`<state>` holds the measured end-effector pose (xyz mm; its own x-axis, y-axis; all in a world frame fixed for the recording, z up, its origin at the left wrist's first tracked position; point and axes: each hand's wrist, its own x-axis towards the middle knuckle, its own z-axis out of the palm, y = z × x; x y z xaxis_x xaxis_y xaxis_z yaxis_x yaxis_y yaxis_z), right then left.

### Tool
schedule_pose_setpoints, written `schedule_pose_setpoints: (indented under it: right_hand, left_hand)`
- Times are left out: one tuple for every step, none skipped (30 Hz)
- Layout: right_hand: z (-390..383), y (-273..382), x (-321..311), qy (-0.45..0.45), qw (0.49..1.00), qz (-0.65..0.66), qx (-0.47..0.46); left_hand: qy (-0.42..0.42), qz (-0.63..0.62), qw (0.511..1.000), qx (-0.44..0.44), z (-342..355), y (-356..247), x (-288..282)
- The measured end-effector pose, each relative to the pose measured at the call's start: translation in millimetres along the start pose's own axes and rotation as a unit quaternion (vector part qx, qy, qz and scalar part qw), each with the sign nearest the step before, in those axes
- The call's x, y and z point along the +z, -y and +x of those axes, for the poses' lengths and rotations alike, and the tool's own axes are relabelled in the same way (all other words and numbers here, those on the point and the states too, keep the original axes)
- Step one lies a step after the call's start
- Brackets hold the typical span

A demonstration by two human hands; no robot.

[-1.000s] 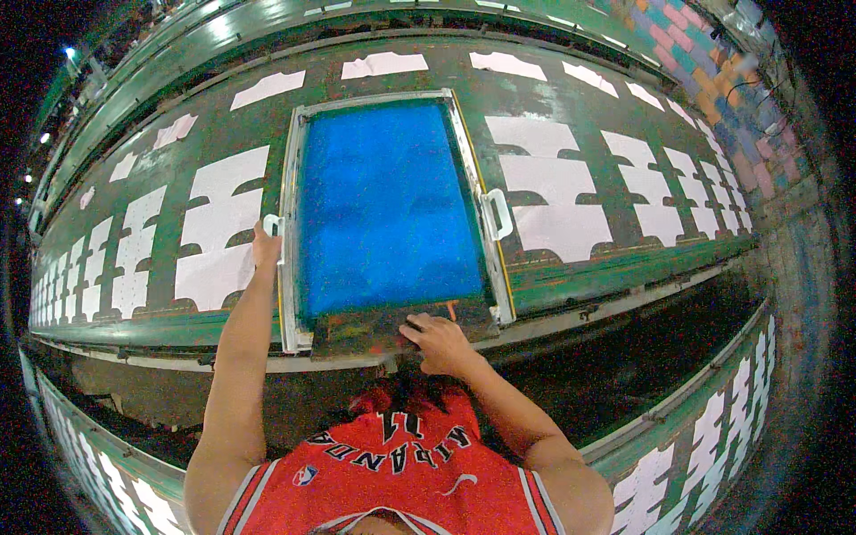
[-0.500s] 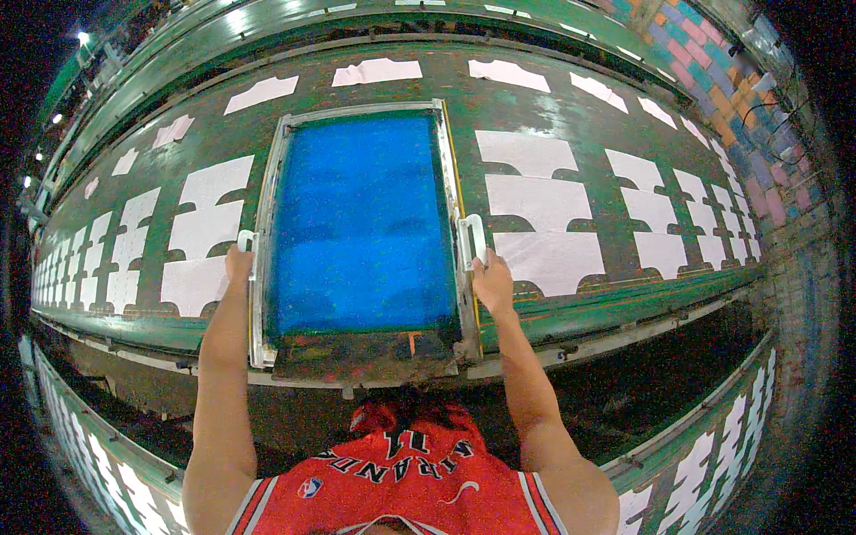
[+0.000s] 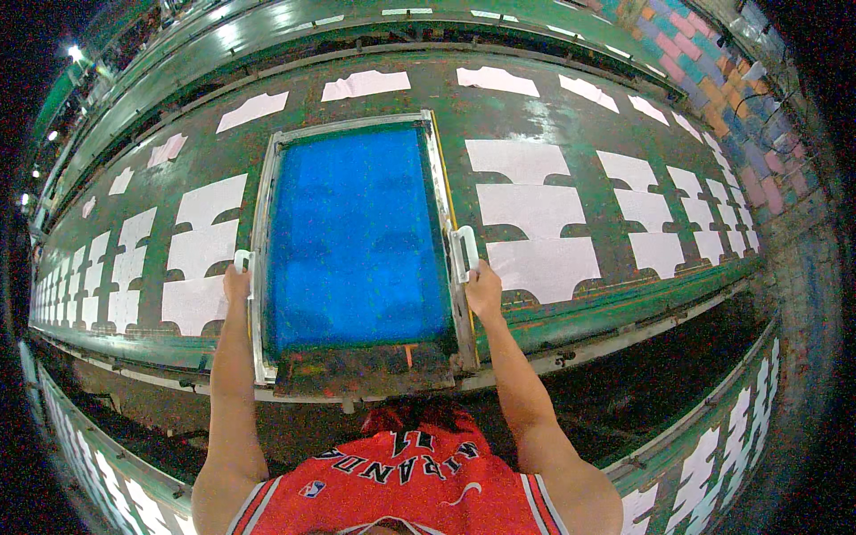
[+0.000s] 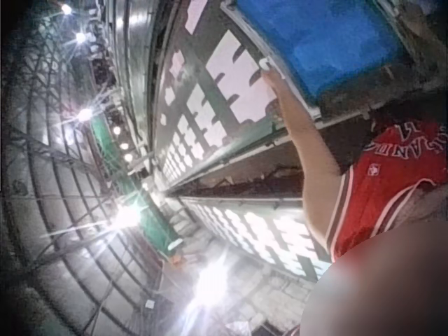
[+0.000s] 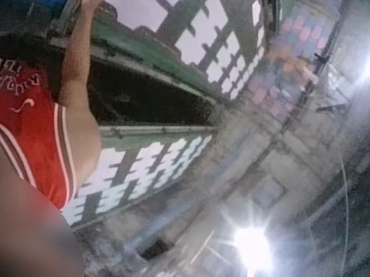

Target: The person uses a squeegee to pull blue ink across a screen-printing frame repeatedly, applying ink to white t-shirts laid out on a green conveyor belt. The person repositions the frame between strokes and continues the process along the belt.

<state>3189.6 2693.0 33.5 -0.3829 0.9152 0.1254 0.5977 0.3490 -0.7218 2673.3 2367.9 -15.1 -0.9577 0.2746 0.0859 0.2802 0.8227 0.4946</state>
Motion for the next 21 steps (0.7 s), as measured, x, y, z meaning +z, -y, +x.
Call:
schedule_pose_setpoints:
  right_hand:
    - [0,0,2,-0.006,1.000,0.017,0.009]
    - [1,-1,5,-0.011,1.000,0.019,0.005]
    - [1,-2,7,-0.017,1.000,0.025,0.007]
    - [1,-4,10,-0.018,0.999,0.030,0.023]
    - [2,-6,11,-0.019,0.999,0.020,0.018]
    - [4,-7,12,-0.017,0.999,0.009,0.029]
    - [5,-9,12,-0.019,0.999,0.003,0.044]
    - [5,-10,12,-0.015,0.999,-0.004,0.029]
    - [6,-10,11,-0.014,1.000,-0.006,0.019]
    - [7,-9,9,-0.014,1.000,-0.015,0.020]
    - [7,-8,6,-0.025,1.000,0.000,-0.002]
    - [8,-5,3,-0.035,0.999,0.008,-0.012]
    - [7,-1,-2,-0.035,0.999,0.015,0.004]
    - [8,3,-9,-0.044,0.998,0.040,-0.018]
    - [11,7,-17,-0.044,0.997,0.063,-0.016]
    - [14,12,-28,-0.039,0.995,0.095,-0.004]
    - [17,16,-39,-0.047,0.994,0.097,-0.001]
    - [21,18,-55,-0.051,0.995,0.081,-0.008]
    - [23,20,-70,-0.052,0.996,0.073,-0.010]
    - [25,20,-86,-0.050,0.996,0.072,-0.004]
    - [25,18,-105,-0.060,0.995,0.076,-0.004]
  left_hand:
    - [0.001,0.010,1.000,-0.005,-2,1,1]
    - [-0.006,0.002,1.000,-0.003,-3,1,1]
    - [-0.008,0.002,1.000,-0.005,-3,2,0]
    - [-0.001,0.015,1.000,-0.016,-3,2,0]
    - [-0.003,0.002,1.000,-0.009,-3,2,-2]
    - [0.003,0.000,1.000,-0.010,-1,2,-4]
    - [0.009,0.009,1.000,-0.016,1,0,-5]
    - [0.010,0.009,1.000,-0.008,4,-2,-7]
    - [0.010,0.020,1.000,-0.005,6,-3,-10]
    - [0.010,0.030,0.999,-0.003,7,-5,-12]
    - [0.038,0.014,0.999,0.001,12,-6,-17]
    - [0.011,0.002,1.000,0.024,14,-10,-19]
    - [0.007,0.000,0.999,0.032,19,-12,-27]
    - [-0.004,0.001,0.999,0.035,23,-17,-31]
    - [-0.016,0.014,0.999,0.048,27,-25,-35]
    - [-0.035,0.028,0.997,0.057,33,-33,-41]
    - [-0.055,0.041,0.995,0.066,36,-45,-43]
    - [-0.041,0.024,0.997,0.067,37,-58,-45]
    - [-0.027,0.008,0.997,0.067,38,-71,-49]
    - [-0.013,-0.009,0.998,0.066,35,-87,-50]
    - [-0.012,-0.014,0.997,0.078,28,-105,-50]
